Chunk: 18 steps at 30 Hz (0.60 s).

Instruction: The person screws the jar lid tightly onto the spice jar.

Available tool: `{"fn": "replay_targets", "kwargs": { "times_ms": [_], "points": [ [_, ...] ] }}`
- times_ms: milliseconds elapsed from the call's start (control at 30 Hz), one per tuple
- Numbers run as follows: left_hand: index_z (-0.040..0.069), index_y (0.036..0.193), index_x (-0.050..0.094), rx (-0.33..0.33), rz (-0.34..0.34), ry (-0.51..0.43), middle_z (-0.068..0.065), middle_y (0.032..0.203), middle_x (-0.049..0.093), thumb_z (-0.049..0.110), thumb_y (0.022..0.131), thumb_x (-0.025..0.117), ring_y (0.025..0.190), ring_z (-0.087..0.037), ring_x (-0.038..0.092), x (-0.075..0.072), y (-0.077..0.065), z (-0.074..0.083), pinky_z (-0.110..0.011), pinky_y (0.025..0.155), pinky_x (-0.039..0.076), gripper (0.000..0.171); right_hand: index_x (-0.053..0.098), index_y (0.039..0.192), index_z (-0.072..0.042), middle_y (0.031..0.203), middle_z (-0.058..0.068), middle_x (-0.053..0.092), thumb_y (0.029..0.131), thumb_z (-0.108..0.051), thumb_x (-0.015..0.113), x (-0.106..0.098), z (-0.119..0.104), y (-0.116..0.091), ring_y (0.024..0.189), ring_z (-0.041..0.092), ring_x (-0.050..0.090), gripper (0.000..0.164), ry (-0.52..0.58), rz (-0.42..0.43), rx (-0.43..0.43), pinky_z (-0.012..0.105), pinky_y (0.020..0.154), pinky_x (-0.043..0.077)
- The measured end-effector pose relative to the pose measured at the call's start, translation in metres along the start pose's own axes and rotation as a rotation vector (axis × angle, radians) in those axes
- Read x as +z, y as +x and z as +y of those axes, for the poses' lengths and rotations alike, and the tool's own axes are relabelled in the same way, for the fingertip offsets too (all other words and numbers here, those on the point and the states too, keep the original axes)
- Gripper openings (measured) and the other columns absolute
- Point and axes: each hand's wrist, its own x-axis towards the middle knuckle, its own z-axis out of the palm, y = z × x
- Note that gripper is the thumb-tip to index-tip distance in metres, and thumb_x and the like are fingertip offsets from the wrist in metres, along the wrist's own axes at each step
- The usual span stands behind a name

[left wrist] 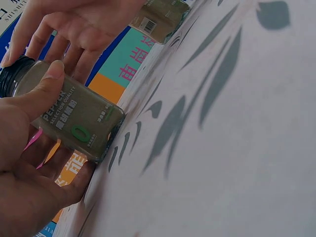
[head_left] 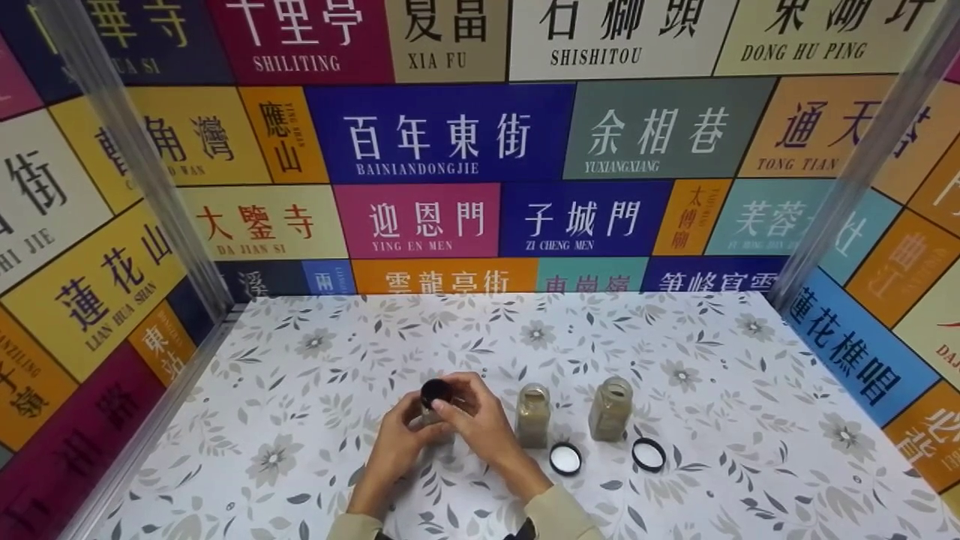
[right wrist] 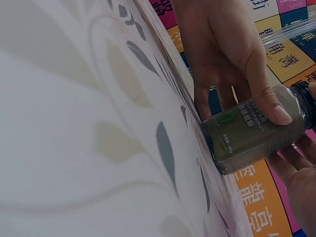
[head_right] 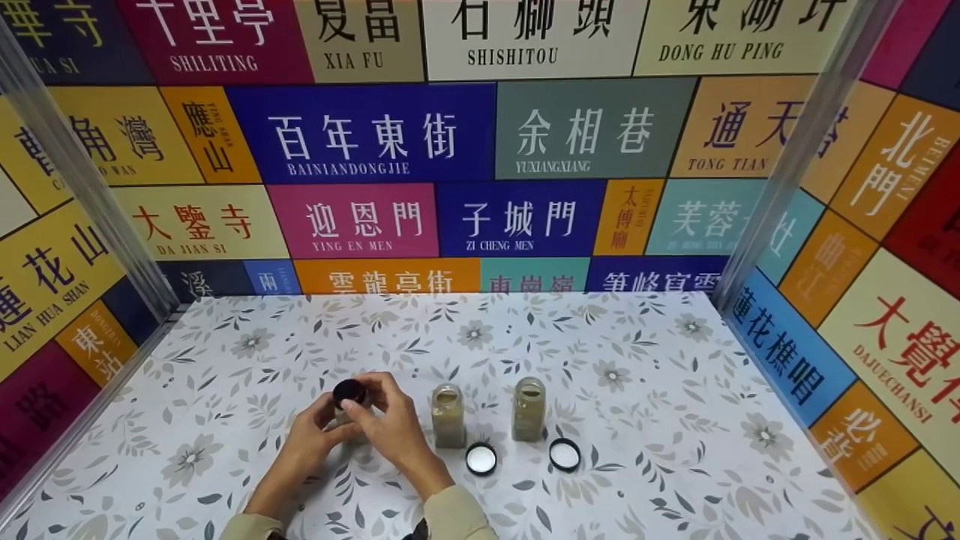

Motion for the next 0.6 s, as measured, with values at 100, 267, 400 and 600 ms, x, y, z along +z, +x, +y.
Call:
{"fn": "replay_targets", "kwargs": {
  "times_ms": [100, 267, 400, 600],
  "points": [
    [0.002, 0.13, 0.06, 0.014, -0.002, -0.004, -0.021, 0.135, 0.062, 0.019, 0.079, 0.084, 0.128, -0.038, 0.058, -0.0005, -0.0003, -0.0001, -0.047, 0.11, 0.049, 0.059, 0.057, 0.124, -0.004, 0.125, 0.017, 0.066, 0.091, -0.016, 0.073, 0.0006, -0.0004, 0.0002, 0.123, 0.025, 0.063, 0.039, -0.004, 0.015, 0.017, 0.03, 0.109, 0.049],
    [0.002, 0.128, 0.06, 0.025, -0.006, -0.007, -0.021, 0.133, 0.063, 0.015, 0.08, 0.083, 0.127, -0.037, 0.059, -0.0006, -0.0007, 0.0, -0.045, 0.11, 0.049, 0.055, 0.054, 0.125, -0.002, 0.127, 0.018, 0.066, 0.09, -0.017, 0.075, 0.0008, -0.0005, -0.0005, 0.126, 0.029, 0.061, 0.043, -0.021, 0.021, 0.036, 0.033, 0.11, 0.049],
    [0.002, 0.128, 0.06, 0.036, -0.006, 0.006, -0.02, 0.131, 0.064, 0.015, 0.081, 0.082, 0.126, -0.036, 0.06, -0.0004, -0.0009, -0.0003, -0.047, 0.11, 0.048, 0.053, 0.052, 0.133, -0.003, 0.13, 0.019, 0.065, 0.092, -0.017, 0.073, -0.0006, -0.0004, -0.0011, 0.125, 0.03, 0.061, 0.048, -0.029, 0.003, 0.043, 0.032, 0.106, 0.052],
    [0.003, 0.13, 0.06, 0.035, 0.0, 0.011, -0.019, 0.137, 0.062, 0.02, 0.08, 0.084, 0.131, -0.036, 0.057, -0.001, -0.001, 0.001, -0.05, 0.113, 0.045, 0.057, 0.052, 0.141, -0.006, 0.134, 0.019, 0.061, 0.098, -0.015, 0.062, -0.0034, -0.0004, -0.0016, 0.125, 0.025, 0.061, 0.045, -0.027, -0.033, 0.006, 0.02, 0.105, 0.049]
  ]
}}
